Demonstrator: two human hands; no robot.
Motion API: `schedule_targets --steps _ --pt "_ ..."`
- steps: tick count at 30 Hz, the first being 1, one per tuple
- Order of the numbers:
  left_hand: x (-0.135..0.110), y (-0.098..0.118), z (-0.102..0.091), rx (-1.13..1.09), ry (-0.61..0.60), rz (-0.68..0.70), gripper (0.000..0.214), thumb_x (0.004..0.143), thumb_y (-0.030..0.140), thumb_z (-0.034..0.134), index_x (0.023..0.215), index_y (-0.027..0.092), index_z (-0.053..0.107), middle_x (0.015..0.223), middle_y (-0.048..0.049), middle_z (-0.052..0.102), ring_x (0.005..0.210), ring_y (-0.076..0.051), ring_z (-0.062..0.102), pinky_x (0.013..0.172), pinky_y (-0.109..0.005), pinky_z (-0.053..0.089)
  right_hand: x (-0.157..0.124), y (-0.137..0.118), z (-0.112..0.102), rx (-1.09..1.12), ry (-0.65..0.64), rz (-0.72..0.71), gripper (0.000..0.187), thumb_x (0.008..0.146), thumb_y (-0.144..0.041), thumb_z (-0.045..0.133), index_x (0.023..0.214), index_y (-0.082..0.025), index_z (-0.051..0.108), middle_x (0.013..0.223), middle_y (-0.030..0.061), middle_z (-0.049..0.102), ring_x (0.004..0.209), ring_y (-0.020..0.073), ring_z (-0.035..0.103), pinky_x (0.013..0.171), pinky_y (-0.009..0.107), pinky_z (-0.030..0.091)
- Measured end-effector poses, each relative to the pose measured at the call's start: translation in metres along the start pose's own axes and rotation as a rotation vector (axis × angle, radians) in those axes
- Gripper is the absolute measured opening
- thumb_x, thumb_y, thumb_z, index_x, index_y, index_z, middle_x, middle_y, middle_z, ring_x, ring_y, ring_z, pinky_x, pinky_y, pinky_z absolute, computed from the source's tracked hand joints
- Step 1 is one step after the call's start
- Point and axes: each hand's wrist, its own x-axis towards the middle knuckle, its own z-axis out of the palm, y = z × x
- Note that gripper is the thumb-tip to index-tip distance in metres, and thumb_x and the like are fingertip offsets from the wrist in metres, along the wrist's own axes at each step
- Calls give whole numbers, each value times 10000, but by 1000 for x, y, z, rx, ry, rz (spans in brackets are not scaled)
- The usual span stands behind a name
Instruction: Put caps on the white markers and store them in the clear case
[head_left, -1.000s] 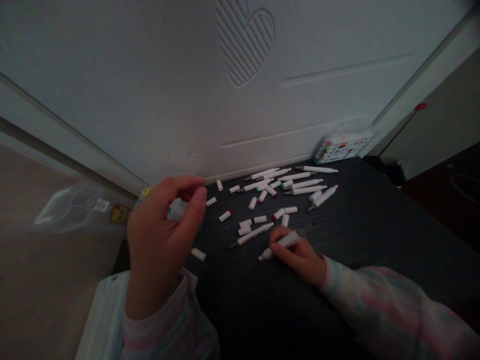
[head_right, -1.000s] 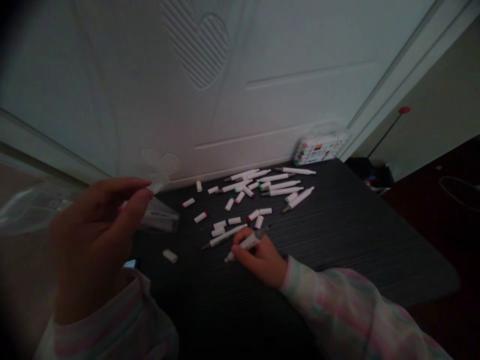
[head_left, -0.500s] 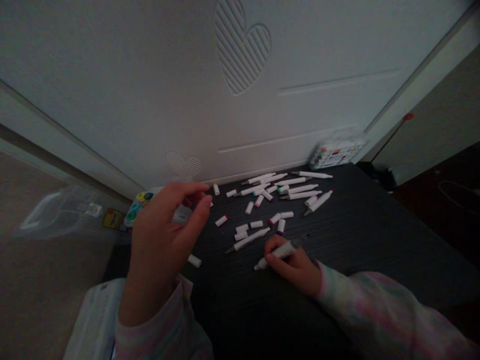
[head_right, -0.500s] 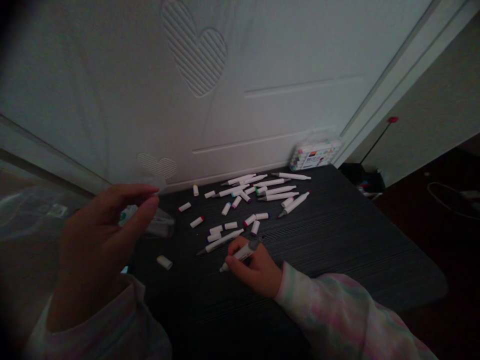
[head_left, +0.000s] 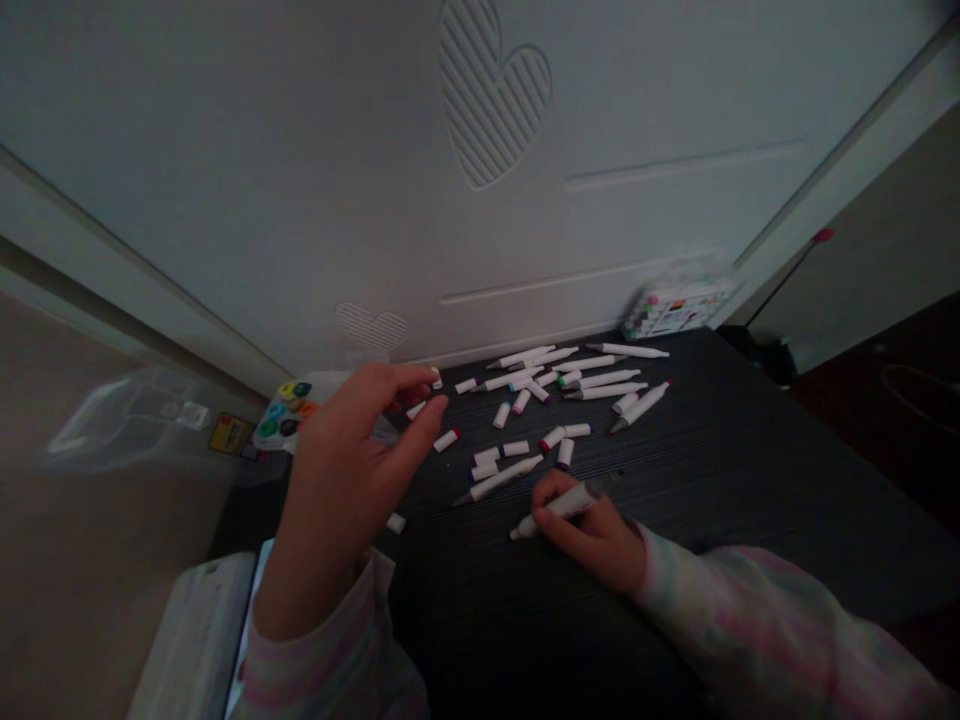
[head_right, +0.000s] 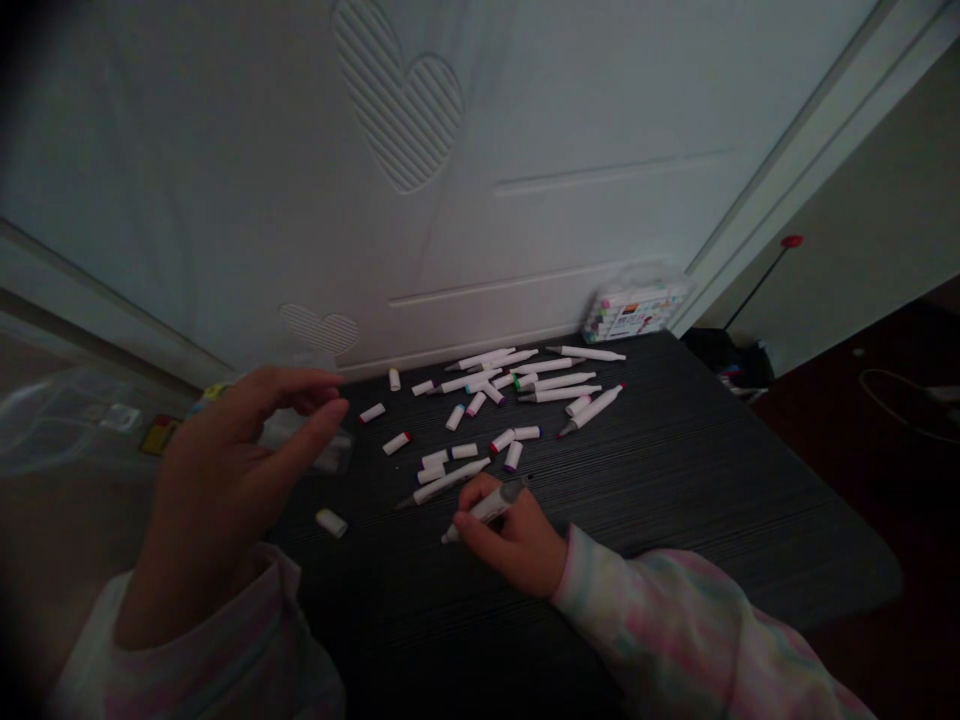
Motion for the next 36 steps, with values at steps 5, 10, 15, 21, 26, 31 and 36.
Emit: schedule_targets --steps 5,10,15,21,26,31,36 --pt "1 0 1 5 -23 -5 142 757 278 548 889 231 574 784 25 605 687 -120 556 641 -237 444 0 -1 0 -18 3 8 150 792 -324 478 733 -185 477 584 -25 443 526 99 411 496 241 332" --pt "1 -1 1 8 -31 20 139 757 276 549 888 235 571 781 18 601 684 -124 555 637 -244 445 -2 -3 0 -23 9 -3 137 786 -308 484 723 -187 479 589 -22 452 528 101 422 500 242 340" --pt "2 -1 2 12 -42 38 144 756 274 551 890 224 571 783 14 600 687 -122 553 636 -240 442 -1 -2 1 -26 16 -3 138 785 -305 486 719 -185 481 579 -24 456 524 99 422 496 239 341" --pt "2 -2 2 17 -48 57 148 753 269 557 891 217 570 784 16 597 692 -117 549 644 -235 439 -2 0 0 -50 10 -19 150 793 -320 484 727 -185 488 582 -26 450 525 99 430 496 241 346" --pt "2 -2 2 22 -52 37 154 756 280 551 897 220 569 788 17 600 693 -119 552 641 -235 439 -2 -1 0 -55 9 -18 154 794 -323 480 729 -183 491 581 -25 451 517 96 422 487 238 342" --pt "2 -3 3 22 -57 29 155 758 288 541 897 227 571 789 13 602 696 -126 556 643 -242 436 -2 0 0 -62 3 -18 143 797 -318 483 742 -187 494 593 -21 466 533 100 434 508 243 350" --pt "2 -3 4 10 -57 35 160 757 288 544 897 217 572 790 13 601 704 -124 554 645 -243 436 -2 0 0 -57 -3 -29 142 797 -314 483 737 -187 497 604 -20 470 538 100 445 517 244 357"
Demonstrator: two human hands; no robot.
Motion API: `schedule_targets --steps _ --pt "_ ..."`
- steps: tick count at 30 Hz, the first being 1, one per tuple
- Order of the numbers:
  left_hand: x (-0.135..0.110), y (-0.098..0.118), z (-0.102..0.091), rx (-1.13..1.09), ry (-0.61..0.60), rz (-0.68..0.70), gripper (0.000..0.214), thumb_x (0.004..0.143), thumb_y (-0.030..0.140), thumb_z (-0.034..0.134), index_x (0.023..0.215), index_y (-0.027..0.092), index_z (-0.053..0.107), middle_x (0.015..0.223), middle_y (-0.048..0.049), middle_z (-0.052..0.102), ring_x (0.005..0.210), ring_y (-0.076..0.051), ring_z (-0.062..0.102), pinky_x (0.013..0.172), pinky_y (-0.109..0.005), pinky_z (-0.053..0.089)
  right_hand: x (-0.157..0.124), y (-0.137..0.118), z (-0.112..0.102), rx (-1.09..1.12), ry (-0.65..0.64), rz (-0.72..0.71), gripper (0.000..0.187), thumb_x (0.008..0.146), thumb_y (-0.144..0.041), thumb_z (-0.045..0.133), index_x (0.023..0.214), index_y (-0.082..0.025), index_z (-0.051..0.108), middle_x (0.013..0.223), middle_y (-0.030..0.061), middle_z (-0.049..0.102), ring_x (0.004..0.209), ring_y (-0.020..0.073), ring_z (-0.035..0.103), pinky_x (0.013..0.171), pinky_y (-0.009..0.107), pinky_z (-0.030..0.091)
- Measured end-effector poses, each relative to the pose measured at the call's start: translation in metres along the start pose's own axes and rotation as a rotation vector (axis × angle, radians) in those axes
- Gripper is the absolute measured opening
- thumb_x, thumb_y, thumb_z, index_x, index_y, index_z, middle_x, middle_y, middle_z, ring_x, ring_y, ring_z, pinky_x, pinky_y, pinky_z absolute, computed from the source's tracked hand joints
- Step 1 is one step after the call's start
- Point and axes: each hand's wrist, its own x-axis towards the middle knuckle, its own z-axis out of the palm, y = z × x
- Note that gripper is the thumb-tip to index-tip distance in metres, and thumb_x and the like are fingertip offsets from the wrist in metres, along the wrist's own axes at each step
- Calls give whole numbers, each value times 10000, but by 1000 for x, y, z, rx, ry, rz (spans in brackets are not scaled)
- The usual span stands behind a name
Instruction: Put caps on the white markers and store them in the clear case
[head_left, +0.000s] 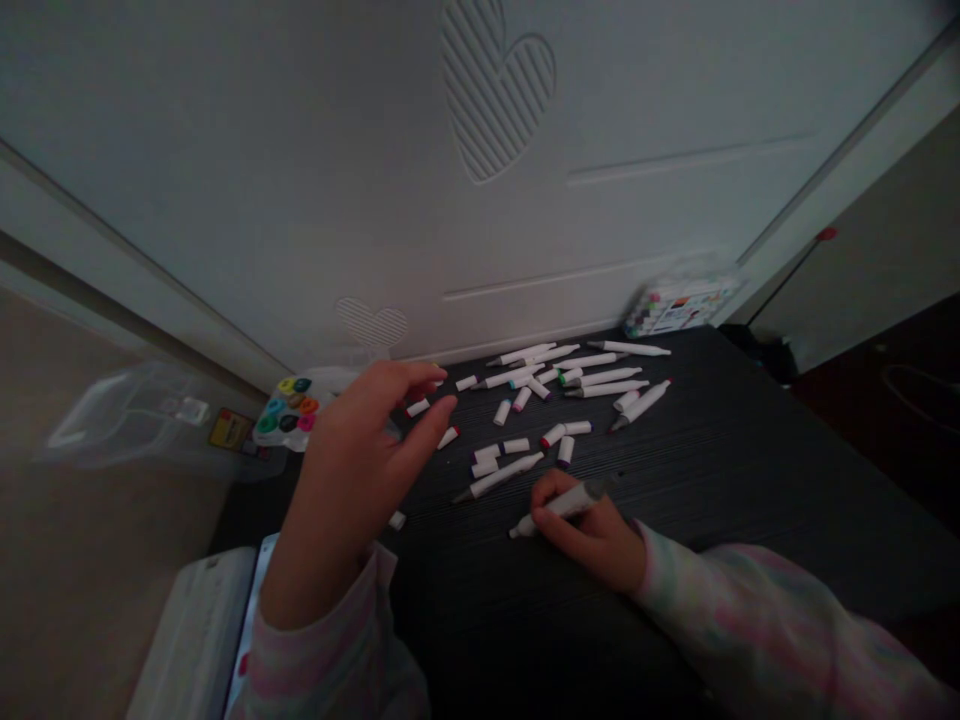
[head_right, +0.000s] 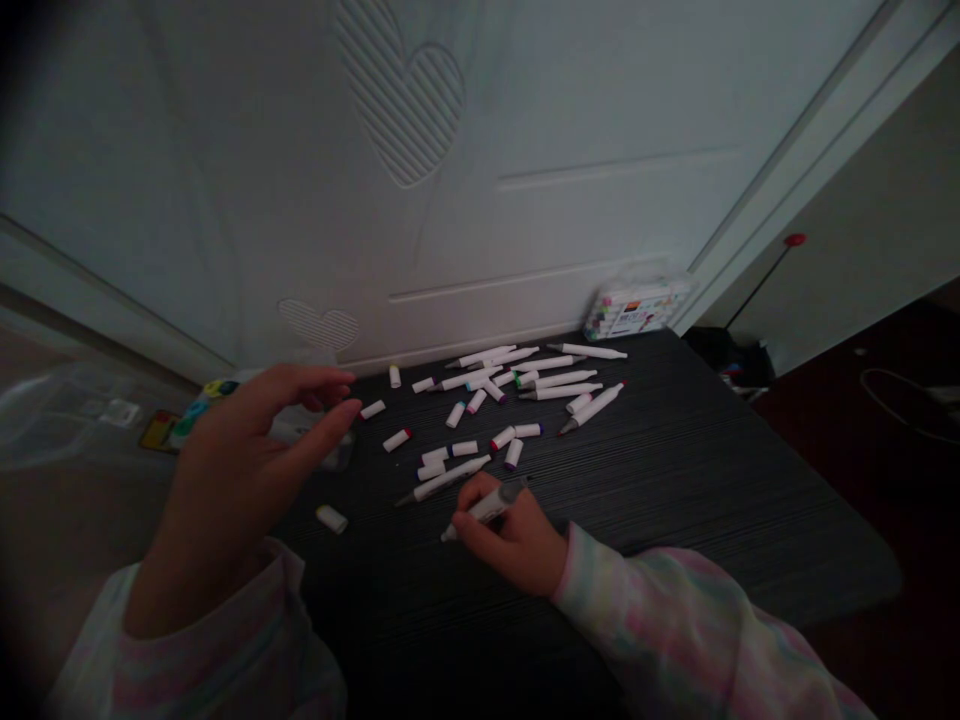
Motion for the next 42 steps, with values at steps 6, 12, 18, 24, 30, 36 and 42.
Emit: schedule_targets --steps 6,12,18,24,30,36,42 --pt "0 -1 1 13 -2 13 168 755 283 548 903 207 574 794 11 602 707 -120 552 650 -236 434 -1 -1 1 15 -3 19 132 786 -310 490 737 -188 488 581 -26 455 513 96 425 489 239 348" --pt "0 -1 2 23 -10 8 163 760 291 534 902 219 571 802 6 607 717 -131 558 659 -250 438 -1 0 2 8 -16 29 139 790 -321 489 743 -190 495 575 -29 452 497 92 423 469 235 339" --pt "1 0 3 14 -24 -20 177 759 304 522 904 218 573 816 1 611 734 -140 565 670 -263 440 -1 -1 3 20 -12 19 133 785 -313 493 738 -189 490 567 -29 451 496 90 417 468 233 339" --pt "1 -1 3 21 -19 3 166 762 292 531 907 222 570 813 4 608 728 -137 562 677 -260 437 -2 0 2 1 -27 20 133 791 -311 484 743 -188 492 555 -32 436 484 90 402 461 234 327" --pt "1 -1 3 16 -13 3 170 759 282 540 906 205 577 813 1 607 728 -131 558 673 -244 431 -2 1 1 8 -30 25 143 798 -324 480 753 -189 490 581 -26 453 506 96 422 479 238 342" --pt "0 -3 -1 17 36 -14 167 775 281 524 916 211 579 798 16 602 702 -114 551 658 -221 427 -1 0 1 -3 -30 27 135 794 -313 482 749 -186 490 588 -22 462 526 100 427 500 240 349" --pt "0 -2 -4 41 59 -67 174 811 270 470 936 202 571 849 12 604 766 -113 559 692 -219 425 -2 0 1 -11 -27 26 134 788 -309 484 740 -184 489 584 -19 472 519 100 427 485 236 340"
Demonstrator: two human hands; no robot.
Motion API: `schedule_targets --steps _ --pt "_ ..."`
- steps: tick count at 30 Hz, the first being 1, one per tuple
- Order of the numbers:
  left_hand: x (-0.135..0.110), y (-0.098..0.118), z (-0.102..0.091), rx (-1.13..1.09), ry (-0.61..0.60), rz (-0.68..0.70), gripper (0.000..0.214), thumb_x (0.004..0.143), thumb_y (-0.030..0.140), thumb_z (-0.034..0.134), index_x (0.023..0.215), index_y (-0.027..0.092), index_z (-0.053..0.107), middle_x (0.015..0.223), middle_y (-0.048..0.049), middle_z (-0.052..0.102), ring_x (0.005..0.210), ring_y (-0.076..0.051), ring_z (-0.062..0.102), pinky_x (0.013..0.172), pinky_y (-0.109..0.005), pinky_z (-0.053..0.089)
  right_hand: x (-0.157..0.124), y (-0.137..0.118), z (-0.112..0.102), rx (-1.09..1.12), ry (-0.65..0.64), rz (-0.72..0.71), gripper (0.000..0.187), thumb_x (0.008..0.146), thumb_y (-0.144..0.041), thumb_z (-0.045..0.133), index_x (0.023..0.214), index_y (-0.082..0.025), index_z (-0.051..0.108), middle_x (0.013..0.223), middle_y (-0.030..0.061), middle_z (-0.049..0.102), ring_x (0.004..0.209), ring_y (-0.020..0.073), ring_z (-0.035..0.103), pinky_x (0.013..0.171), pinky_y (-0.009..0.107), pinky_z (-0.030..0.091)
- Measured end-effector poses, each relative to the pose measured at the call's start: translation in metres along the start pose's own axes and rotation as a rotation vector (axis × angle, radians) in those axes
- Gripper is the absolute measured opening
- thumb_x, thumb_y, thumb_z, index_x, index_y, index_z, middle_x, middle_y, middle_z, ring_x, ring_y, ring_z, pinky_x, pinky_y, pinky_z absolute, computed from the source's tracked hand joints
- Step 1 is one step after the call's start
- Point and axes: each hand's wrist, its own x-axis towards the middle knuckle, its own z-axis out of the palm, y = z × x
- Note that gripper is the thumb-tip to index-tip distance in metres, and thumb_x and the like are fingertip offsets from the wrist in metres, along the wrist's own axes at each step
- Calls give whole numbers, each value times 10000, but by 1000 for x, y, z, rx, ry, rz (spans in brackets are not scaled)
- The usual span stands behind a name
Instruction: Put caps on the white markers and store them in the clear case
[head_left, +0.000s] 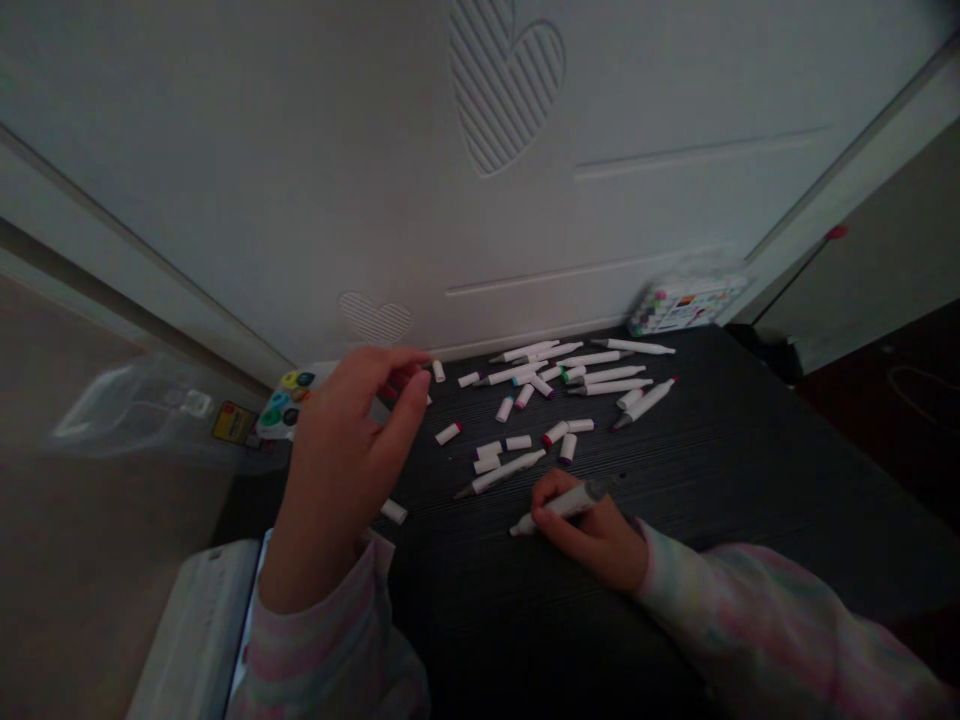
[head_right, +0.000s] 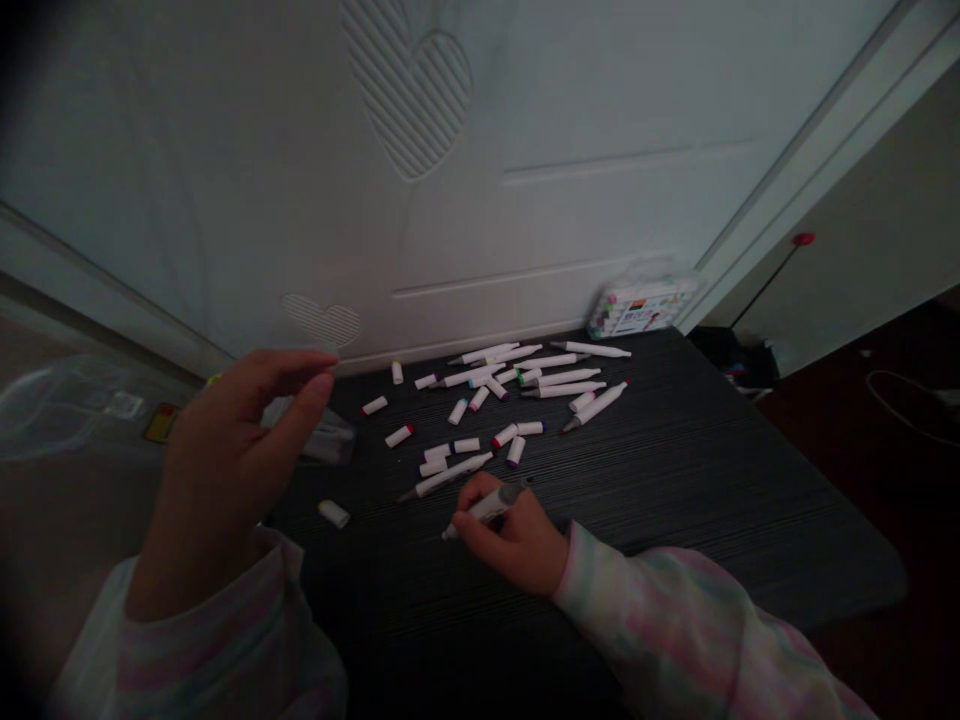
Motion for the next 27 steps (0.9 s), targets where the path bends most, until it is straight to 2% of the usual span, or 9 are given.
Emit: schedule_targets --steps 9,27 --pt "2 -4 8 -35 -37 13 200 814 280 460 957 184 561 858 4 593 754 -104 549 694 -222 425 1 -1 1 -6 -3 0 148 787 -323 479 739 -184 489 561 -21 454 508 106 420 478 241 337" --pt "3 -3 9 -49 -93 13 217 806 296 465 968 189 563 847 4 593 749 -114 540 697 -246 431 0 0 1 28 15 -5 141 787 -316 484 736 -185 490 576 -22 459 519 102 416 494 243 334"
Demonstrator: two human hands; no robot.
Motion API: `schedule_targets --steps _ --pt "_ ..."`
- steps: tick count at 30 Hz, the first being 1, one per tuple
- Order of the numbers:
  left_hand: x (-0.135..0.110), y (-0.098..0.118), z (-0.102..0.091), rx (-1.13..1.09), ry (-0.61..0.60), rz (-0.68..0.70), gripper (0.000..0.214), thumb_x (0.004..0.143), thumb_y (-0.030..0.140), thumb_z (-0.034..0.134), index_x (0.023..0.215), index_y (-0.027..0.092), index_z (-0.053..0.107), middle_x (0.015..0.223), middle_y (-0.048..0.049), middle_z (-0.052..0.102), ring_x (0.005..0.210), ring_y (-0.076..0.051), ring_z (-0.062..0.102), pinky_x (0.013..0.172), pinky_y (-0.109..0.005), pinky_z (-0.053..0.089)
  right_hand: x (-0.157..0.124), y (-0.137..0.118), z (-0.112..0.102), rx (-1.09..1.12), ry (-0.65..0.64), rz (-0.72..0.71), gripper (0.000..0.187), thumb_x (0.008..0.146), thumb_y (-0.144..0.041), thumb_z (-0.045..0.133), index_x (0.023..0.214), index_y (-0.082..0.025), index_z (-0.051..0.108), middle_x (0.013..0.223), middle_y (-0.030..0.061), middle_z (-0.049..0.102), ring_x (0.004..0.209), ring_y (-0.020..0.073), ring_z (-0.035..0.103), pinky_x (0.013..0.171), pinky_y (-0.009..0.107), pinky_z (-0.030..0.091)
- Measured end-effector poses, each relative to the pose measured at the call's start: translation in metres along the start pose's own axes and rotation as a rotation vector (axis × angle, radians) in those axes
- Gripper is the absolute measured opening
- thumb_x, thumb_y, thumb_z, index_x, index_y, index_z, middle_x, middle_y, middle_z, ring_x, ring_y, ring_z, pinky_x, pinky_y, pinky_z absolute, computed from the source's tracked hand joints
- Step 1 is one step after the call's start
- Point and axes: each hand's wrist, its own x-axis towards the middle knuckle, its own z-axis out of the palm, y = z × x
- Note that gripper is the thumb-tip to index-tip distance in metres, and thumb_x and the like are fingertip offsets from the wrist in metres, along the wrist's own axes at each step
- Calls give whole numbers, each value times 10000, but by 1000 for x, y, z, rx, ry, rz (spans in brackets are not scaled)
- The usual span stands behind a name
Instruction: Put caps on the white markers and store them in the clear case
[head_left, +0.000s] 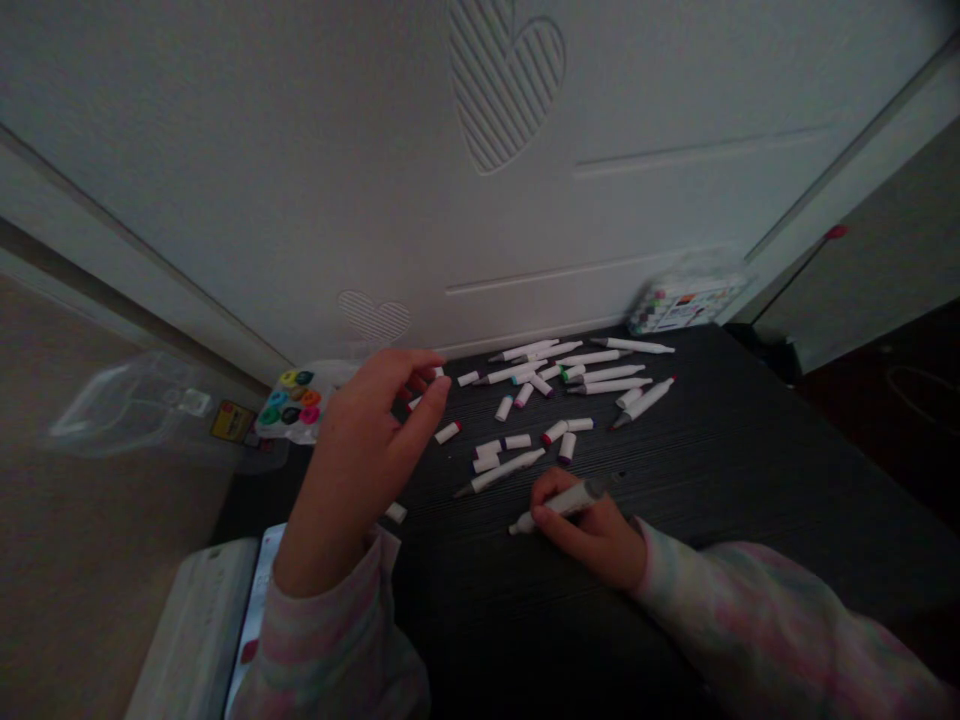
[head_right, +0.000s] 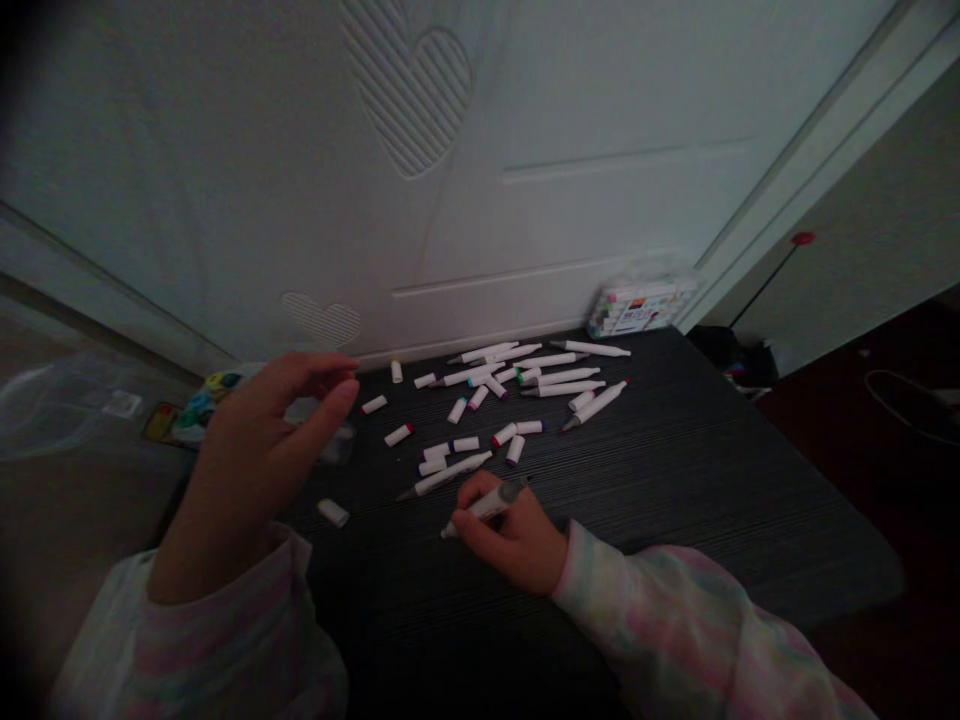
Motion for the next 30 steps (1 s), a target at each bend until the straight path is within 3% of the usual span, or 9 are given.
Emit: schedule_targets --steps 5,10,13,22,30 --pt "-1 6 4 -79 -145 7 262 792 341 486 996 191 553 886 -8 603 788 -132 555 730 -267 440 1 0 0 30 10 23 157 792 -331 486 729 -187 486 573 -23 459 519 103 413 492 243 327" --pt "-8 20 29 -156 -510 200 379 759 331 543 1108 197 489 1108 -37 554 1003 -174 507 873 -305 401 4 -1 0 114 106 2 151 792 -328 488 742 -186 492 629 -14 477 581 113 437 555 253 347" --pt "-12 28 42 -142 -661 254 342 788 331 500 1109 213 491 1079 -34 565 1001 -185 504 869 -327 400 6 -1 0 213 200 6 152 771 -331 516 736 -185 493 653 -16 469 598 110 425 563 247 342" --pt "-15 34 53 -152 -681 305 433 765 237 536 1185 267 432 1121 -8 557 1008 -186 507 888 -332 388 14 12 -4 584 322 144 156 764 -342 530 800 -199 478 532 -65 355 474 82 303 455 220 246" --pt "-13 36 75 -173 -658 271 460 800 141 427 1238 276 388 1122 -7 553 1009 -169 510 897 -325 395 23 15 -2 623 348 161 220 744 -367 550 747 -175 443 531 -73 360 476 65 306 463 214 244"
